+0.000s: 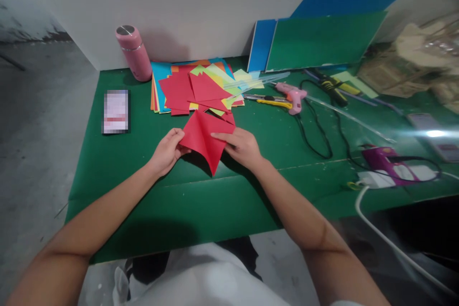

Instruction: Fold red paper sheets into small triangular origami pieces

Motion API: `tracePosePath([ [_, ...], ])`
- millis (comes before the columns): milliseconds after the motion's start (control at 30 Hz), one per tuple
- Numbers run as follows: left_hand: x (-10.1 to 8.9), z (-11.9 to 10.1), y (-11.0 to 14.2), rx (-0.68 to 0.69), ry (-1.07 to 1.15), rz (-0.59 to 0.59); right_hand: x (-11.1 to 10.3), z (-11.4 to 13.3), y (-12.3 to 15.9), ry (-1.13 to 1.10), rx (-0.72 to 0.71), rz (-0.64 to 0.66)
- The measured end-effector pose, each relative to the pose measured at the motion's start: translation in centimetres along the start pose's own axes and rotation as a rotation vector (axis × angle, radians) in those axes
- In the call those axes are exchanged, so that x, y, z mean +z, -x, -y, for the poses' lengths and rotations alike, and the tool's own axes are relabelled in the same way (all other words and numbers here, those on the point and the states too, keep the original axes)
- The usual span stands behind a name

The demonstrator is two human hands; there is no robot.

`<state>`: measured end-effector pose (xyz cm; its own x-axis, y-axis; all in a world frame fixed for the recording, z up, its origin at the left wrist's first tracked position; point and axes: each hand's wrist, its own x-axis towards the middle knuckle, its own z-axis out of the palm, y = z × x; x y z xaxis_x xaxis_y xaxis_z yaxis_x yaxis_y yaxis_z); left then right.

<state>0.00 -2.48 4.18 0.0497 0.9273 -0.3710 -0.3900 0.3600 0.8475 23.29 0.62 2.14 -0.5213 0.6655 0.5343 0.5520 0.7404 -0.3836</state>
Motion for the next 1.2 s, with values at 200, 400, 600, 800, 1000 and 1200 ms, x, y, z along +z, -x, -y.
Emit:
tracePosePath([
  [200, -1.7, -1.0, -1.1, -0.015, -0.097, 0.095, -0.7, -0.1, 0.0, -0.134, 0.047, -0.172],
  [400, -3.0, -1.7, -1.8, -0.071, -0.112, 0.309, -1.3, 0.1, -0.1, -0.237, -0.007, -0.126],
  [600, -2.3, -1.8, -1.1, -0.058, -0.038, 0.389, -0.9, 0.9, -0.2, -0.235, -0.128, 0.098],
  [800, -1.7, -0.8, -1.2, -0.076, -0.120, 0.207, -0.2, 0.6, -0.1, -0.206, -0.163, 0.128],
  [1000, -1.6, 0.4, -1.7, 0.206, -0.194, 0.153, -0.6, -0.6, -0.2, -0.143, -0.089, 0.145],
  [1200, -2.0, 0.5, -2.0, 0.150, -0.353, 0.092, -1.3, -0.3, -0.2, -0.053, -0.182, 0.297],
])
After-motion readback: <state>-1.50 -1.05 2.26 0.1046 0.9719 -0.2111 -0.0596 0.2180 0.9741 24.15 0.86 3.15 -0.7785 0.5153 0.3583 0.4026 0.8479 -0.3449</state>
